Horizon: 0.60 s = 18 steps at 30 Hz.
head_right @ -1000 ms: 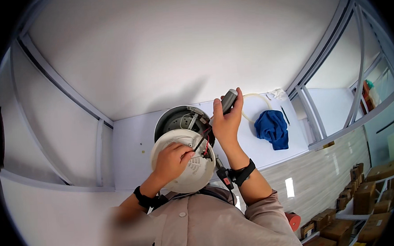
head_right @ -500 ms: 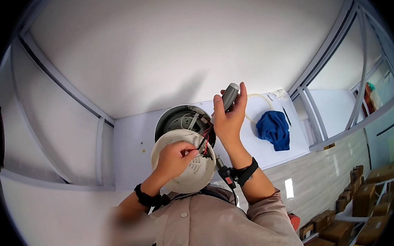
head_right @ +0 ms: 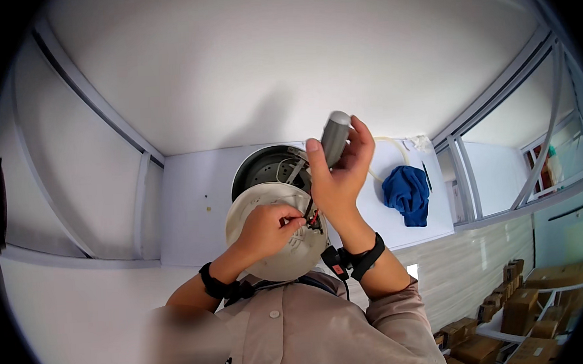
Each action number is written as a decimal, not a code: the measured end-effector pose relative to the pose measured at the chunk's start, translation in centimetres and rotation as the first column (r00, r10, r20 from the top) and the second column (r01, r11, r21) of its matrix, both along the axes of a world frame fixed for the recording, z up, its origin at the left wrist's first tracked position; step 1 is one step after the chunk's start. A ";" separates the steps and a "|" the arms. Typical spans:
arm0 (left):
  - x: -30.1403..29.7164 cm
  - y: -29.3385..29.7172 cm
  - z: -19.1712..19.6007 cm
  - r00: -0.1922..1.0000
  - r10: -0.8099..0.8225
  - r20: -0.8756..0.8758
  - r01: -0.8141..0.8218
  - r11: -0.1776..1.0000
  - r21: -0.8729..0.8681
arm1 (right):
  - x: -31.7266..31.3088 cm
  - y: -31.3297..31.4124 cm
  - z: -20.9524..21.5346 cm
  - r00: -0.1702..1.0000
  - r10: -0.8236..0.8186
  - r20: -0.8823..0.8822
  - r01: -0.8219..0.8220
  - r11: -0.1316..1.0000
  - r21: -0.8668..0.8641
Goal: The person uses a screwdriver to remove screws from a white plastic cover of a ceiling light fixture, then manipulates the internal wiring and components. They repeatedly attach and detach the cover while adjusting wires and screws.
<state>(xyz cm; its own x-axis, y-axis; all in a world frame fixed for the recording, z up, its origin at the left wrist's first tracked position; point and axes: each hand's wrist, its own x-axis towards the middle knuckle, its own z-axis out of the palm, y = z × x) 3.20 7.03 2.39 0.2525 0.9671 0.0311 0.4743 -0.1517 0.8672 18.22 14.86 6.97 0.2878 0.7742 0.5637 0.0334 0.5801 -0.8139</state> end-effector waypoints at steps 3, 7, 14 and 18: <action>-0.6 -0.1 -0.4 0.999 -0.044 0.028 0.040 0.994 0.106 | 1.0 -1.9 -0.9 0.999 -0.018 -0.046 0.020 0.999 0.048; -1.2 -0.2 -0.9 0.998 -0.068 -0.017 0.070 0.961 0.266 | 3.0 -4.7 -1.7 0.984 -0.127 0.123 0.088 0.956 0.280; -0.7 0.3 -1.9 0.998 -0.059 -0.029 0.066 0.880 0.471 | 8.1 -12.3 -4.7 0.930 -0.159 0.331 0.078 0.966 0.246; -0.8 0.5 -1.4 0.991 -0.121 -0.059 0.134 0.864 0.485 | 10.0 -17.3 -5.1 0.988 -0.028 0.150 0.023 0.999 0.032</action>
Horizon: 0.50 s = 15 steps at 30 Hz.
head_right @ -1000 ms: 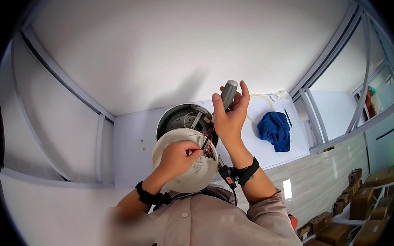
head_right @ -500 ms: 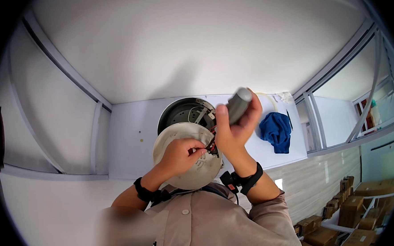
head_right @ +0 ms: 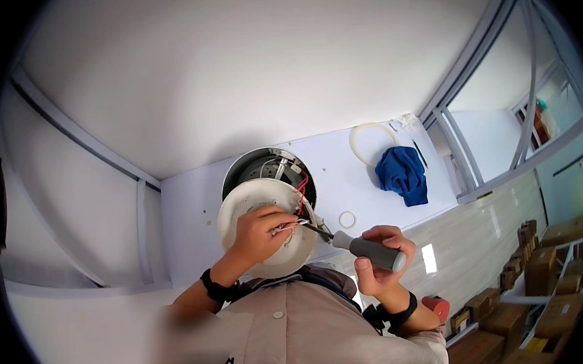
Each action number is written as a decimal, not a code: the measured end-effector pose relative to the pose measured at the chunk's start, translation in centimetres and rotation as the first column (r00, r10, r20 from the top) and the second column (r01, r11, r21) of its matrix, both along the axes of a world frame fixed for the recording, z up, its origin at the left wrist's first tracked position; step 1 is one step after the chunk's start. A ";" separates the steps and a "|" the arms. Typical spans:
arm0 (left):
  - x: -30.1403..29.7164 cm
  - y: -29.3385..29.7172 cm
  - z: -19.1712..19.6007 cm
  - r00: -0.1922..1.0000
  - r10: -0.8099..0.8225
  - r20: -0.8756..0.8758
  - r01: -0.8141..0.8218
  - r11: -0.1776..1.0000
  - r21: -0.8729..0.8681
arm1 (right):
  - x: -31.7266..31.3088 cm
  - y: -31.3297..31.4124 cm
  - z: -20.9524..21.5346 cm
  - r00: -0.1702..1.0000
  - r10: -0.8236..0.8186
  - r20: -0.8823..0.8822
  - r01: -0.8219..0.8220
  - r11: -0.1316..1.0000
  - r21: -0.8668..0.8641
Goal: The person uses a screwdriver to remove screws from a white plastic cover of a ceiling light fixture, then manipulates the internal wiring and components. They repeatedly attach and detach the cover while adjusting wires and screws.
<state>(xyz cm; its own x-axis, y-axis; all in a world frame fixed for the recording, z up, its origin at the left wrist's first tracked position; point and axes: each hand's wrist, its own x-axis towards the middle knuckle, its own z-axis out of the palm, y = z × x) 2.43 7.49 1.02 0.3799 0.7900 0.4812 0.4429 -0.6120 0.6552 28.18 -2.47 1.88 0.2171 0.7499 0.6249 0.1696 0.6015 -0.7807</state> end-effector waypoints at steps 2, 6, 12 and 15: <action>-0.3 -0.2 -0.1 1.000 -0.001 -0.018 0.002 0.999 0.034 | 0.6 -1.9 0.0 0.999 0.030 0.030 -0.028 0.999 -0.046; -0.1 0.1 -0.3 0.998 -0.043 -0.037 0.045 0.997 0.069 | 0.6 -5.4 -1.4 0.997 0.076 -0.016 -0.078 0.983 -0.167; -0.2 0.5 -1.0 0.997 -0.066 -0.037 0.070 0.990 0.121 | 0.0 -7.6 -2.6 0.936 0.140 -0.322 -0.250 0.910 -0.330; -0.5 0.6 -1.3 0.993 -0.101 -0.057 0.108 0.985 0.138 | -0.2 -8.7 -3.4 0.936 0.106 -0.335 -0.248 0.874 -0.418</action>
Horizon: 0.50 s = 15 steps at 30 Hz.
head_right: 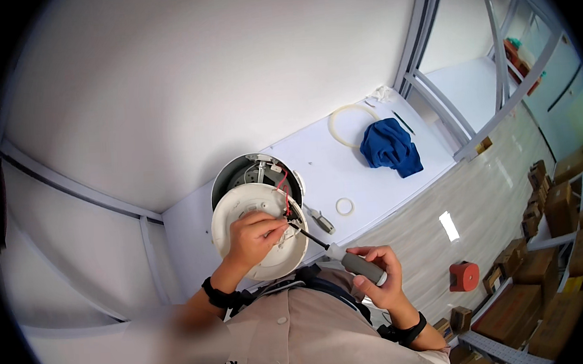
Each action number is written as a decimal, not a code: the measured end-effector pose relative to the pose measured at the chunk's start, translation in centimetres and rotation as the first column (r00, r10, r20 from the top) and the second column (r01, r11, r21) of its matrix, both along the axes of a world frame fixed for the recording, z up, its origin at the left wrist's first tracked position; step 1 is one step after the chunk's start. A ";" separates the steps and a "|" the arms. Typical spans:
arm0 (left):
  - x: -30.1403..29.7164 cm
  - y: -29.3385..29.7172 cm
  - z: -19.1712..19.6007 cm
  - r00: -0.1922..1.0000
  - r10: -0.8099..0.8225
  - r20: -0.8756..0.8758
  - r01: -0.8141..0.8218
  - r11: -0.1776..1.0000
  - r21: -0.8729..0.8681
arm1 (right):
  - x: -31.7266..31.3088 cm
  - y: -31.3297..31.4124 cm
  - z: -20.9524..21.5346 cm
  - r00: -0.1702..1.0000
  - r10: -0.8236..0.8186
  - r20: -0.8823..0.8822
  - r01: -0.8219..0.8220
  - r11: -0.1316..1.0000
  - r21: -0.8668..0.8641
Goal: The person uses a screwdriver to remove screws from a white plastic cover of a ceiling light fixture, then manipulates the internal wiring and components. They repeatedly attach and detach the cover while adjusting wires and screws.
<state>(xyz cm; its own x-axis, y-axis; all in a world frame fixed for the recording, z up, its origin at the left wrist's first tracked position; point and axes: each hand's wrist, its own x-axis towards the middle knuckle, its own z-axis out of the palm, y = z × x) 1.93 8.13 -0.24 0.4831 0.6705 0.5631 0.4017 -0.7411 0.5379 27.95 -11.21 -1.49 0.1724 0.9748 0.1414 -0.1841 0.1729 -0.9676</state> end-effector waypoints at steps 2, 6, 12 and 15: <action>-0.1 0.0 0.0 1.000 -0.018 -0.017 0.019 1.000 0.012 | -0.5 -0.7 -0.5 1.000 -0.011 -0.004 0.011 0.999 -0.031; 0.2 -0.1 0.0 0.999 -0.033 -0.023 0.033 0.999 0.028 | -1.8 -2.0 -0.6 0.999 -0.038 0.005 0.038 0.997 -0.063; 0.6 -0.4 -0.1 1.000 -0.020 -0.018 0.021 0.997 0.076 | -3.2 -3.5 1.1 0.996 0.052 -0.067 -0.066 0.973 -0.222; 1.0 -0.5 0.3 1.000 -0.016 -0.024 0.018 0.996 0.088 | -3.5 -3.7 0.9 0.983 0.117 -0.139 -0.153 0.944 -0.292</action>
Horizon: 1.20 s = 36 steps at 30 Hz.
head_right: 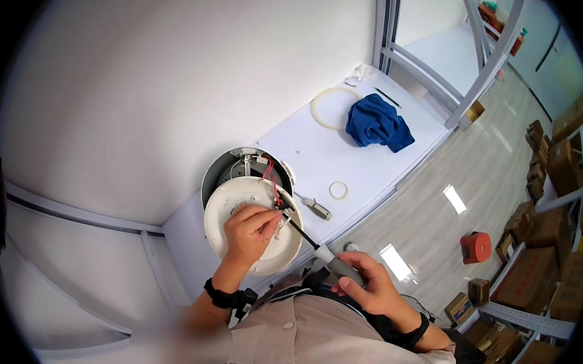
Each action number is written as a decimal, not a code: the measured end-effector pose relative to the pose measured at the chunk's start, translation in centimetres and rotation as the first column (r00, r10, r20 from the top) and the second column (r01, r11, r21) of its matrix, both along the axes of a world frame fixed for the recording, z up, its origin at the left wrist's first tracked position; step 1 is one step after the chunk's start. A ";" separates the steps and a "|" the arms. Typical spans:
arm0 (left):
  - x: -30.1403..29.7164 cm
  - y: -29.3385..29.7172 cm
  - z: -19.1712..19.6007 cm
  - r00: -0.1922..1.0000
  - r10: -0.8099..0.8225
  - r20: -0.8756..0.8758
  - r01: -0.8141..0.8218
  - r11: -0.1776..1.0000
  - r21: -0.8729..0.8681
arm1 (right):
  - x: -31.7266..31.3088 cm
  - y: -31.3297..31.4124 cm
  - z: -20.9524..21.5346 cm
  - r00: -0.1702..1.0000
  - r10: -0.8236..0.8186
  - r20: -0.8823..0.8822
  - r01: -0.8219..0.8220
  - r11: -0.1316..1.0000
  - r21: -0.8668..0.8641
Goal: The person uses a screwdriver to remove screws from a white plastic cover of a ceiling light fixture, then manipulates the internal wiring and components. They repeatedly attach and detach the cover while adjusting wires and screws.
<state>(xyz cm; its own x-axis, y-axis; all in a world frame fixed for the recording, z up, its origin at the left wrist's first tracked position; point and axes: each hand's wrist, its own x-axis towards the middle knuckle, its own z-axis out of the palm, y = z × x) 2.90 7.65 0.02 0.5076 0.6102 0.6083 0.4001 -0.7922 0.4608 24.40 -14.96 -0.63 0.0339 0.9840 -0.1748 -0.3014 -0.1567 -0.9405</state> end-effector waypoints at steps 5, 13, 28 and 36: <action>0.4 -0.3 -0.4 0.999 0.025 0.026 -0.025 1.000 0.012 | -0.2 0.2 0.0 0.998 0.052 -0.046 -0.055 0.996 -0.067; 0.4 -1.4 -1.3 0.991 0.124 0.046 -0.121 0.990 -0.067 | 0.4 1.4 -3.7 0.972 0.106 0.209 -0.119 0.992 0.050; 0.9 -3.0 -1.5 0.977 0.212 -0.029 -0.213 0.974 -0.073 | 1.0 1.7 -3.1 0.978 0.012 0.210 -0.025 0.998 0.059; 1.0 -2.4 -1.2 0.971 0.234 -0.039 -0.237 0.963 -0.127 | 1.4 3.4 -3.6 0.967 -0.016 0.255 -0.033 0.982 0.188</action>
